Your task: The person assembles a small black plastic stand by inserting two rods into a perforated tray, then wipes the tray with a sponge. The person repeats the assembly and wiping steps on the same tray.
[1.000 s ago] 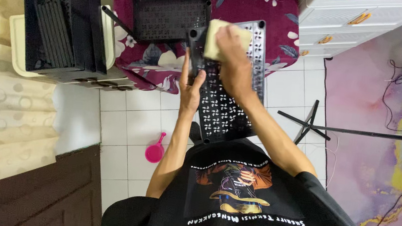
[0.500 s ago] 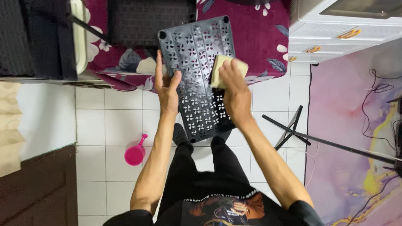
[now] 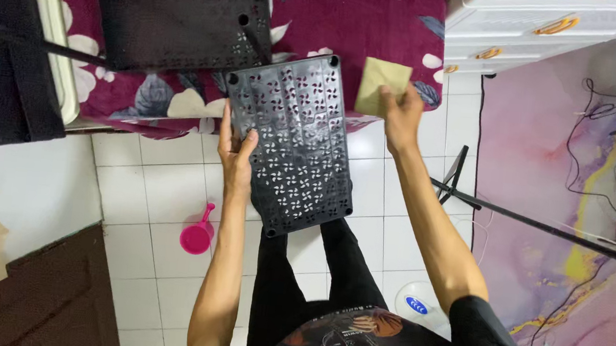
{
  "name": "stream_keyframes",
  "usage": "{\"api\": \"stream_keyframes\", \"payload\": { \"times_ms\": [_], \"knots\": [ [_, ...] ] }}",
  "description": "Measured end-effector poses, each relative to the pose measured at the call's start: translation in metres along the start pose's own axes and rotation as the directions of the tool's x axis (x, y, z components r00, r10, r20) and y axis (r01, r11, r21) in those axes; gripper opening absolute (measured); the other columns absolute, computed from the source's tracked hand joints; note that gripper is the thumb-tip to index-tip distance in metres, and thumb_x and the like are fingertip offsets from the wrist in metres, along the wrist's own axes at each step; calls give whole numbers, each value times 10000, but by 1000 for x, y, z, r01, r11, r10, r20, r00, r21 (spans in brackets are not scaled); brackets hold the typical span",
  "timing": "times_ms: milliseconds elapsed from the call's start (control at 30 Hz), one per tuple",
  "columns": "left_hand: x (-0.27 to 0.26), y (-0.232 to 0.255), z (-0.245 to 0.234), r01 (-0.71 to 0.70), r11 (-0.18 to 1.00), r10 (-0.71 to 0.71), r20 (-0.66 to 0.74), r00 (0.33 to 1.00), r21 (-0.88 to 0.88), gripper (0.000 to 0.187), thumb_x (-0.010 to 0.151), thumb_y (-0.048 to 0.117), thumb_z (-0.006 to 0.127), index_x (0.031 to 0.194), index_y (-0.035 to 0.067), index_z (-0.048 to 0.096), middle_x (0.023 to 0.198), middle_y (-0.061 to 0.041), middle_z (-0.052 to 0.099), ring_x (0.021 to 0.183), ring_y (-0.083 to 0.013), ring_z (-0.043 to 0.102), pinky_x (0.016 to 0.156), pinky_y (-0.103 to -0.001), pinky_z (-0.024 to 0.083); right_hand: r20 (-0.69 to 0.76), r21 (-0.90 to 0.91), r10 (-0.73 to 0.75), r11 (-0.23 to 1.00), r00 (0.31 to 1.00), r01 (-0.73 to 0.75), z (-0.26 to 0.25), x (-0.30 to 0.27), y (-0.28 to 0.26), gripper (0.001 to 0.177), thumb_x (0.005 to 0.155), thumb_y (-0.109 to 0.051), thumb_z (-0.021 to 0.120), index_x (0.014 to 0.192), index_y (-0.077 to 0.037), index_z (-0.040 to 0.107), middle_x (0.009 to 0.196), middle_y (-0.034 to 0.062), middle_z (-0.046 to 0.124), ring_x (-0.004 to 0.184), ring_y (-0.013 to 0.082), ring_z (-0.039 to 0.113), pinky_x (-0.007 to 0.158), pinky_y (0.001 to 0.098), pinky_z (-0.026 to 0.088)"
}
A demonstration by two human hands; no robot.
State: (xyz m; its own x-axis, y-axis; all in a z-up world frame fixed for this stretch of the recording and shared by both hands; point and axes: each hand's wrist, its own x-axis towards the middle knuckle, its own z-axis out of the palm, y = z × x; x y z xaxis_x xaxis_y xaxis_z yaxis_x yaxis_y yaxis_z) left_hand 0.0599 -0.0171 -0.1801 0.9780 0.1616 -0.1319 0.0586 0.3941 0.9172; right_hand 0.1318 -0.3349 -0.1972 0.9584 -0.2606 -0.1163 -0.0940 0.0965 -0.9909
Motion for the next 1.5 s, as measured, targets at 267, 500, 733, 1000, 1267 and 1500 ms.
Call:
{"api": "stream_keyframes", "payload": {
  "times_ms": [267, 500, 733, 1000, 1267, 1500],
  "knots": [
    [13, -27, -28, -27, 999, 28, -33, 999, 41, 771, 973, 75, 700, 1644, 66, 320, 1560, -87, 516, 1312, -152, 542, 1153, -291, 389, 120, -168, 13, 986, 993, 7, 40, 44, 64, 309, 978, -49, 683, 1261, 60, 627, 1074, 88, 748, 965, 128, 687, 877, 285, 568],
    [14, -24, -28, 57, 998, -56, -81, 995, 12, 816, 953, 37, 717, 1663, 58, 315, 1477, -83, 524, 1140, -161, 496, 994, -303, 391, 171, -606, -527, 609, 832, 511, 41, 29, 32, 489, 886, 86, 660, 1372, 73, 604, 1367, 267, 607, 1275, 375, 565, 1121, 413, 447],
    [7, 51, 3, 24, 999, -30, 151, 988, 39, 841, 900, 103, 751, 1627, 42, 332, 1593, -137, 500, 1379, -225, 573, 1200, -330, 428, 175, -412, -379, 810, 909, 417, 64, -32, -90, 317, 1048, -78, 650, 1355, -3, 634, 1430, 180, 611, 1334, 325, 611, 1124, 405, 501],
    [-21, 167, 40, -188, 847, -70, 455, 888, 497, 729, 818, 189, 837, 1437, 30, 487, 1211, -174, 724, 1089, -252, 722, 924, -348, 572, 540, -422, -452, 585, 710, 693, 113, -111, -238, 681, 914, -195, 818, 1485, 15, 510, 1502, 173, 506, 1374, 382, 513, 1158, 472, 426],
    [-55, 255, 31, -675, 364, -2, 725, 689, 642, 628, 762, 289, 876, 1271, 31, 614, 1151, -158, 736, 976, -338, 722, 805, -409, 566, 750, -423, -263, 514, 607, 746, 138, -162, -291, 470, 784, -194, 859, 1166, -8, 659, 1278, 165, 591, 1197, 374, 568, 1005, 445, 498],
    [-66, 303, -13, -759, 221, 4, 778, 629, 613, 384, 838, 259, 812, 1133, 59, 669, 1036, -94, 732, 919, -294, 716, 761, -389, 567, 743, -372, -289, 572, 604, 731, 152, -198, -278, 279, 752, -86, 858, 929, -10, 656, 1062, 137, 630, 1048, 320, 614, 877, 429, 521]
  ]
}}
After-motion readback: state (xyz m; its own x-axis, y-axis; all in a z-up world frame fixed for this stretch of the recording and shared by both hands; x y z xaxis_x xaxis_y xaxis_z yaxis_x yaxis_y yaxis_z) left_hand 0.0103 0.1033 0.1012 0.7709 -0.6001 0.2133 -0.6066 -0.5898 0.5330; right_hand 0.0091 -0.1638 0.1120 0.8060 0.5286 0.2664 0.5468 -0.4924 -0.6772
